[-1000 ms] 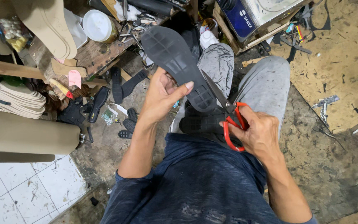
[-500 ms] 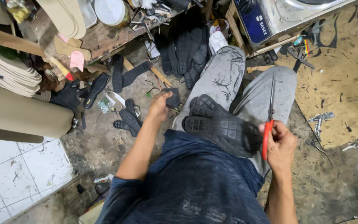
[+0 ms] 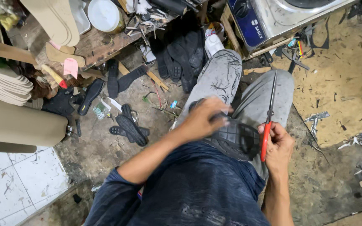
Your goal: The person sits on the floor and uses red-handled shears to trim the edges of a black rubber shoe sole. They repeatedly rotate the sole and cut along its perimeter, removing small strips of material throughout the clip.
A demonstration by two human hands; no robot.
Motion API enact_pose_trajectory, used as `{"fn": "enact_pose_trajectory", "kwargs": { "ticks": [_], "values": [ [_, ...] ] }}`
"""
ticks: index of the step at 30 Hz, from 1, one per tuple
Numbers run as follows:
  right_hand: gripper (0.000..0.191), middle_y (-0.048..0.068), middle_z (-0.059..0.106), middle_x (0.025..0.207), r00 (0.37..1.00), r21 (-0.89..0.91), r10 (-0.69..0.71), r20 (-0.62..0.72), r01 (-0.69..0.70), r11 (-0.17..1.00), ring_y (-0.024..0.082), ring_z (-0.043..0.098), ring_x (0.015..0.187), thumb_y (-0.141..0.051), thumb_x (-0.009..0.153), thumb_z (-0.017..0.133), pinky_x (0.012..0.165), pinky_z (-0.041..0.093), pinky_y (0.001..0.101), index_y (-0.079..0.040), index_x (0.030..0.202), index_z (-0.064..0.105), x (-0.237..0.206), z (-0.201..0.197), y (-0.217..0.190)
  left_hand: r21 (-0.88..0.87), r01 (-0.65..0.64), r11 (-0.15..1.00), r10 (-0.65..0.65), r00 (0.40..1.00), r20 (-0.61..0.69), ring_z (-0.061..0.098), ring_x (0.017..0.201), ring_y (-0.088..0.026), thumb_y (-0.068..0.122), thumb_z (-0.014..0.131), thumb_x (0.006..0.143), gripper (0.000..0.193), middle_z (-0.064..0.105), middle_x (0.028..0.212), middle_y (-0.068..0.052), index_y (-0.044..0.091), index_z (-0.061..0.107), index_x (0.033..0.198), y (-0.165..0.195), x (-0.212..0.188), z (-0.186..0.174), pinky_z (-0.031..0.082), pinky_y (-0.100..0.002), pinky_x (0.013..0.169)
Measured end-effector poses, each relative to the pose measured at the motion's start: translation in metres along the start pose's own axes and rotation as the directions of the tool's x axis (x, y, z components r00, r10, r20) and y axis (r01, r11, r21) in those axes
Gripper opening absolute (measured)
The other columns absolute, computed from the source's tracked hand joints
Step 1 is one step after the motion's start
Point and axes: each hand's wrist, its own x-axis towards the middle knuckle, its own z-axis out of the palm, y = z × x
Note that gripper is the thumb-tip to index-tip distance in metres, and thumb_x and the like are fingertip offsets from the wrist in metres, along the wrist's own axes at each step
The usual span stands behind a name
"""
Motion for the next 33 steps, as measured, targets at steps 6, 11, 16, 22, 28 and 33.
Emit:
{"fn": "enact_pose_trajectory", "kwargs": {
  "ticks": [6,11,16,22,28,33],
  "values": [
    [0.012,-0.01,0.048,0.065,1.0,0.055,-0.002,0.002,0.002,0.998,0.001,0.041,0.054,-0.014,0.098,0.071,0.049,0.028,0.0219,-0.003,0.096,0.067,-0.001,-0.002,-0.002,0.328,-0.074,0.942,-0.017,0.964,0.266,0.049,0.122,-0.033,0.019,0.085,0.072,0.067,0.055,0.129,-0.015,0.003,0.064,0.133,0.034,-0.017,0.029,0.039,-0.043,0.103],
    [0.014,-0.009,0.051,0.066,0.998,0.11,-0.032,-0.05,0.037,0.993,0.002,0.044,0.053,-0.016,0.1,0.07,0.048,0.031,0.0211,-0.002,0.101,0.067,-0.002,-0.009,-0.008,0.37,-0.01,0.929,-0.1,0.955,0.279,0.05,0.121,-0.034,0.015,0.088,0.073,0.07,0.054,0.131,-0.016,0.006,0.06,0.136,0.033,-0.009,0.027,0.041,-0.044,0.104],
    [0.017,-0.006,0.055,0.065,0.993,0.124,-0.1,-0.057,0.106,0.987,0.002,0.047,0.052,-0.019,0.102,0.068,0.049,0.034,0.0204,-0.002,0.103,0.066,-0.008,-0.016,-0.01,-0.071,0.405,0.912,-0.388,0.905,0.176,0.056,0.124,-0.032,0.011,0.091,0.066,0.09,0.061,0.131,-0.017,0.005,0.047,0.145,0.033,0.009,-0.003,0.046,-0.044,0.106],
    [0.015,-0.005,0.053,0.078,0.983,-0.017,-0.182,0.035,0.183,0.983,0.004,0.047,0.07,-0.012,0.098,0.075,0.061,0.036,0.0253,0.001,0.103,0.069,-0.014,0.001,-0.018,-0.796,0.175,0.58,-0.379,0.922,-0.074,0.069,0.113,-0.018,-0.003,0.073,0.095,0.061,0.071,0.129,-0.016,0.002,0.047,0.15,0.034,0.035,-0.057,0.056,-0.031,0.103],
    [0.041,0.012,0.058,0.064,0.971,-0.577,-0.207,0.118,0.237,0.782,0.023,0.055,0.053,-0.03,0.077,0.084,0.057,0.045,0.0369,-0.001,0.103,0.07,-0.019,0.014,-0.053,-0.799,-0.027,0.6,-0.332,0.901,-0.28,0.068,0.119,-0.02,-0.012,0.07,0.096,0.06,0.068,0.127,-0.012,0.002,0.042,0.147,0.066,0.047,-0.076,0.057,-0.035,0.103],
    [0.056,0.014,0.063,0.081,0.852,-0.674,-0.47,0.232,0.489,0.554,0.035,0.063,0.075,-0.049,0.076,0.082,0.067,0.048,0.0451,-0.003,0.103,0.064,-0.013,0.011,-0.068,-0.809,-0.054,0.585,-0.324,0.899,-0.294,0.067,0.121,-0.021,-0.012,0.069,0.095,0.063,0.067,0.13,-0.013,0.004,0.04,0.148,0.077,0.052,-0.077,0.058,-0.035,0.104]
  ]
}}
